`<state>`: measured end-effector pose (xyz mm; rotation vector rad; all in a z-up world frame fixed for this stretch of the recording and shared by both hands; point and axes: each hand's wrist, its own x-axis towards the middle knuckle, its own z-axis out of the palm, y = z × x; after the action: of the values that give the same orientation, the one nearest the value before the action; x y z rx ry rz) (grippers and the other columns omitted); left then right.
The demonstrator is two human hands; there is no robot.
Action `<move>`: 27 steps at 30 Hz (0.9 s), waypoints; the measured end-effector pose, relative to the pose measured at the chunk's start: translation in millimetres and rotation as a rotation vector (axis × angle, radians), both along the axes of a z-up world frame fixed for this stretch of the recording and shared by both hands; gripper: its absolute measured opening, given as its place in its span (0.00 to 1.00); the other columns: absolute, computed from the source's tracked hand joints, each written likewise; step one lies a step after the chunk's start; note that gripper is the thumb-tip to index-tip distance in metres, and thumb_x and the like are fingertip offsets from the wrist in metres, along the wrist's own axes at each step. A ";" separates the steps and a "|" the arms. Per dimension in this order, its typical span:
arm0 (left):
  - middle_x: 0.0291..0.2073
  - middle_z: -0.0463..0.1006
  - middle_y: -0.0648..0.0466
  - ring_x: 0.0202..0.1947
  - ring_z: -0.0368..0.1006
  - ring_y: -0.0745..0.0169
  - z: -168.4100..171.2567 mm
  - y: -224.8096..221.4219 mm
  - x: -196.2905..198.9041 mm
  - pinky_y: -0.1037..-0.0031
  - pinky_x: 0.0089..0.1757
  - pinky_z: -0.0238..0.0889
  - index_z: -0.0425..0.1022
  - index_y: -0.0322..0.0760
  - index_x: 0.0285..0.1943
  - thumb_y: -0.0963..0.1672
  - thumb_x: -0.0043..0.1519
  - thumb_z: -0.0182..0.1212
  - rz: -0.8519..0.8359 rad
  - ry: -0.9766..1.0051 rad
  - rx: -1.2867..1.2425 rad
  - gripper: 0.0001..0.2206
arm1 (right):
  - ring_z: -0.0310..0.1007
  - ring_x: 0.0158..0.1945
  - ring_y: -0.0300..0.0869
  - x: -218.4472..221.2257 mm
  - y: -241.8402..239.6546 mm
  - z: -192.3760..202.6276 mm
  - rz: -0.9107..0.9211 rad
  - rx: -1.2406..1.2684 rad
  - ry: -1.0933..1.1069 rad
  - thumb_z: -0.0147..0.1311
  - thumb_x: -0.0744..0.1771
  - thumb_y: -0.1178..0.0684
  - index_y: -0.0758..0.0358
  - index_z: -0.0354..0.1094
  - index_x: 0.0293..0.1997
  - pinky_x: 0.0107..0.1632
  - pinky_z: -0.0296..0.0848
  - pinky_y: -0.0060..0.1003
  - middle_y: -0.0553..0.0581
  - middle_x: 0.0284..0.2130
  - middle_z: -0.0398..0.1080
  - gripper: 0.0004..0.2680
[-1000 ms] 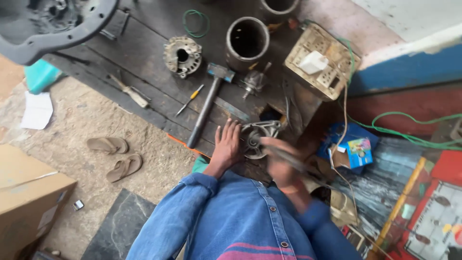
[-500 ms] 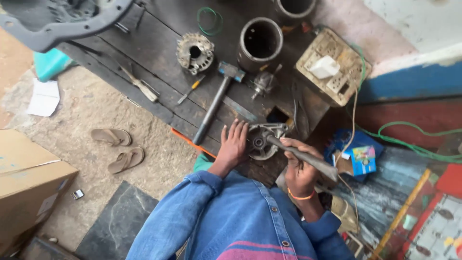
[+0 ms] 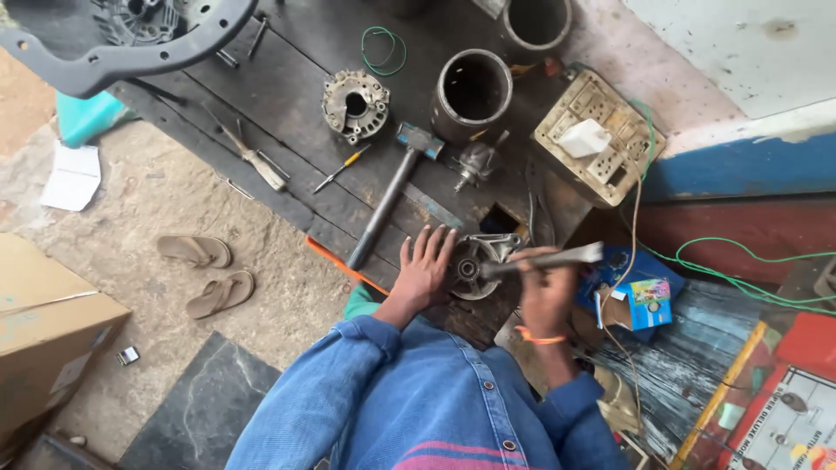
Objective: Disassembling and reassembling a motorcycle starter motor or alternator on a workshop workbench.
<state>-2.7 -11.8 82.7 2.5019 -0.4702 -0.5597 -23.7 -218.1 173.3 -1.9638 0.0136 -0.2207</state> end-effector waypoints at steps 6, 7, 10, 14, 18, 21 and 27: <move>0.70 0.56 0.45 0.74 0.46 0.40 -10.7 -12.0 -5.2 0.39 0.65 0.39 0.44 0.36 0.78 0.54 0.35 0.82 -0.043 -0.128 -0.054 0.62 | 0.77 0.37 0.40 6.7 -43.6 36.6 -0.246 0.209 0.055 0.56 0.70 0.58 0.66 0.58 0.54 0.44 0.77 0.36 0.56 0.35 0.74 0.10; 0.70 0.57 0.44 0.72 0.50 0.41 -16.2 -12.1 -6.3 0.41 0.64 0.44 0.46 0.36 0.78 0.53 0.36 0.82 -0.012 -0.126 -0.108 0.60 | 0.75 0.35 0.38 7.5 -49.9 31.8 -0.236 0.256 0.093 0.56 0.70 0.56 0.67 0.61 0.56 0.40 0.77 0.34 0.55 0.33 0.72 0.11; 0.71 0.58 0.45 0.69 0.54 0.42 -11.2 -4.0 -1.2 0.45 0.61 0.49 0.49 0.37 0.77 0.50 0.36 0.82 0.000 -0.123 -0.162 0.58 | 0.68 0.27 0.35 4.0 -62.9 12.3 -0.277 0.306 0.255 0.56 0.70 0.54 0.67 0.65 0.56 0.29 0.71 0.31 0.54 0.27 0.68 0.11; 0.70 0.58 0.46 0.69 0.54 0.41 -3.0 15.9 -3.0 0.46 0.60 0.49 0.50 0.38 0.76 0.47 0.35 0.83 0.019 -0.050 -0.206 0.57 | 0.62 0.19 0.35 -10.7 -82.0 -32.9 -0.324 0.377 0.658 0.55 0.70 0.52 0.71 0.69 0.52 0.20 0.63 0.29 0.54 0.22 0.67 0.11; 0.69 0.58 0.46 0.70 0.53 0.42 -8.4 38.6 -12.7 0.48 0.62 0.47 0.50 0.37 0.75 0.47 0.31 0.82 0.066 -0.046 -0.223 0.58 | 0.64 0.19 0.34 -10.6 -81.4 -50.7 -0.218 0.426 0.808 0.54 0.69 0.53 0.68 0.68 0.60 0.21 0.66 0.30 0.54 0.24 0.67 0.14; 0.71 0.59 0.47 0.71 0.53 0.43 -16.7 56.1 -26.1 0.51 0.63 0.48 0.50 0.39 0.78 0.46 0.38 0.80 0.123 -0.099 -0.166 0.55 | 0.64 0.23 0.32 -0.4 -62.8 -54.3 0.081 0.522 0.795 0.57 0.67 0.61 0.65 0.62 0.69 0.23 0.66 0.27 0.49 0.29 0.63 0.20; 0.71 0.56 0.46 0.70 0.51 0.38 -10.3 83.8 -39.3 0.50 0.64 0.44 0.49 0.37 0.76 0.51 0.37 0.81 0.181 -0.088 -0.256 0.57 | 0.76 0.44 0.46 23.0 -6.1 -87.7 0.298 -0.161 0.251 0.57 0.64 0.63 0.63 0.52 0.74 0.46 0.75 0.41 0.61 0.52 0.68 0.28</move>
<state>-42.0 72.0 72.4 2.2990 -0.3204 -0.2997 -0.7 -224.1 85.6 -2.1126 -0.1359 0.2264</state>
